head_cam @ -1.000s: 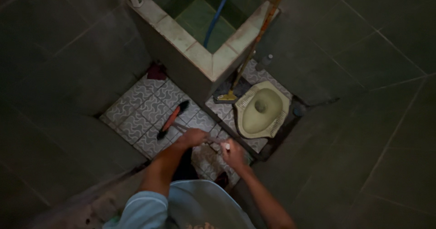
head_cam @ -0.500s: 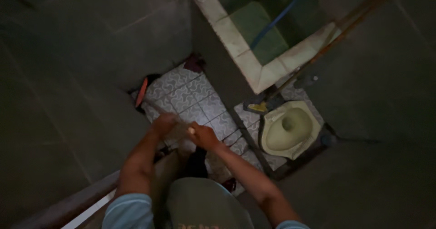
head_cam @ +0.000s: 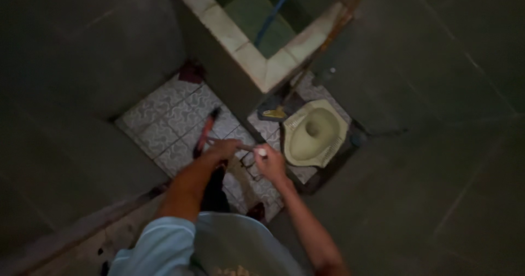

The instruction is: The person cleans the bathroom floor by applying a cleaning liquid from a small bottle and using a squeegee to move the liquid across the tiled surface.

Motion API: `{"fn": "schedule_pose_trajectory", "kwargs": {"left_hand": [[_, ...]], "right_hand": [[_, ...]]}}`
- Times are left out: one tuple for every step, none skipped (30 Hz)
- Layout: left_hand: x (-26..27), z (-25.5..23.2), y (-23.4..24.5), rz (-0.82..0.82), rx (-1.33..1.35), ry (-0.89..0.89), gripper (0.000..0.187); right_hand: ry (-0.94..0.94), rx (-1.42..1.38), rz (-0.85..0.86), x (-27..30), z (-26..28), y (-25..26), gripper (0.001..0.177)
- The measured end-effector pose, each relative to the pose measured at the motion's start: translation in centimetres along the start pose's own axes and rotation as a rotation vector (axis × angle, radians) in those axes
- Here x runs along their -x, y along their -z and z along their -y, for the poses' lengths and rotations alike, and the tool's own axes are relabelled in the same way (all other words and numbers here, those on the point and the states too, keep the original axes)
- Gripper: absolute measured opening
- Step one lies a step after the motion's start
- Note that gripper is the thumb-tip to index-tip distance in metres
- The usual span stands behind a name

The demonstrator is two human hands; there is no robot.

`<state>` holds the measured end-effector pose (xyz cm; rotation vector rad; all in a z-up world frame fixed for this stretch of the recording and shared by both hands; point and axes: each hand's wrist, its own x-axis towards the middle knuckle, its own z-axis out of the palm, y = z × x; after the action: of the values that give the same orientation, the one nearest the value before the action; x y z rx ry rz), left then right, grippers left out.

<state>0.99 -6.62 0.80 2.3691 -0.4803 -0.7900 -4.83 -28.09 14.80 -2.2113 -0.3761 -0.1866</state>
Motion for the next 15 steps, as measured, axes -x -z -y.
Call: {"fn": "schedule_pose_trajectory", "kwargs": {"left_hand": [[-1.1,-1.6,-0.3,0.057,-0.034,0.023,0.025],[-1.5,-3.0,-0.7,0.114,-0.063,0.053,0.025],[-1.6,-3.8,-0.9,0.170,-0.092,0.082,0.026],[-1.8,-4.2,-0.8,0.155,-0.138,0.031,0.026],[-2.1,-4.5,-1.0,0.139,-0.184,-0.021,0.026],[-2.3,-4.5,-1.2,0.123,-0.230,-0.070,0.027],[-2.3,-4.0,-1.1,0.124,-0.257,-0.071,0.028],[-2.0,-3.2,-0.8,0.131,-0.282,-0.069,0.029],[-1.6,-2.2,-0.4,0.137,-0.308,-0.067,0.030],[-1.1,-0.8,0.2,0.080,-0.284,-0.075,0.027],[-0.3,0.8,0.9,0.022,-0.261,-0.083,0.026],[0.7,2.1,1.4,-0.038,-0.231,-0.087,0.026],[2.1,3.5,1.8,-0.126,-0.203,-0.076,0.026],[3.5,5.1,2.7,-0.230,-0.178,-0.072,0.025],[5.0,6.6,3.7,-0.337,-0.155,-0.072,0.025]], "right_hand": [[0.037,0.000,-0.080,0.7,-0.9,0.8,0.011],[-0.016,-0.013,-0.112,1.4,-1.6,1.3,0.010],[-0.068,-0.026,-0.144,2.1,-2.2,1.5,0.009],[-0.116,-0.039,-0.175,2.4,-2.9,1.7,0.008],[-0.152,-0.067,-0.164,2.8,-3.5,2.0,0.008],[-0.187,-0.096,-0.149,3.1,-4.0,2.1,0.008],[-0.222,-0.126,-0.134,3.1,-4.4,2.1,0.007],[-0.203,-0.176,-0.115,2.9,-4.6,1.7,0.007],[-0.184,-0.225,-0.095,2.6,-4.8,1.3,0.007],[-0.161,-0.274,-0.076,2.1,-5.1,0.5,0.006],[-0.143,-0.283,-0.066,1.7,-5.3,-0.9,0.007],[-0.125,-0.290,-0.047,1.2,-5.6,-2.6,0.008],[-0.107,-0.297,-0.029,0.8,-5.8,-4.4,0.009],[-0.159,-0.483,0.071,0.0,-5.9,-6.4,0.008],[-0.212,-0.665,0.175,-0.6,-5.7,-8.3,0.008]]}}
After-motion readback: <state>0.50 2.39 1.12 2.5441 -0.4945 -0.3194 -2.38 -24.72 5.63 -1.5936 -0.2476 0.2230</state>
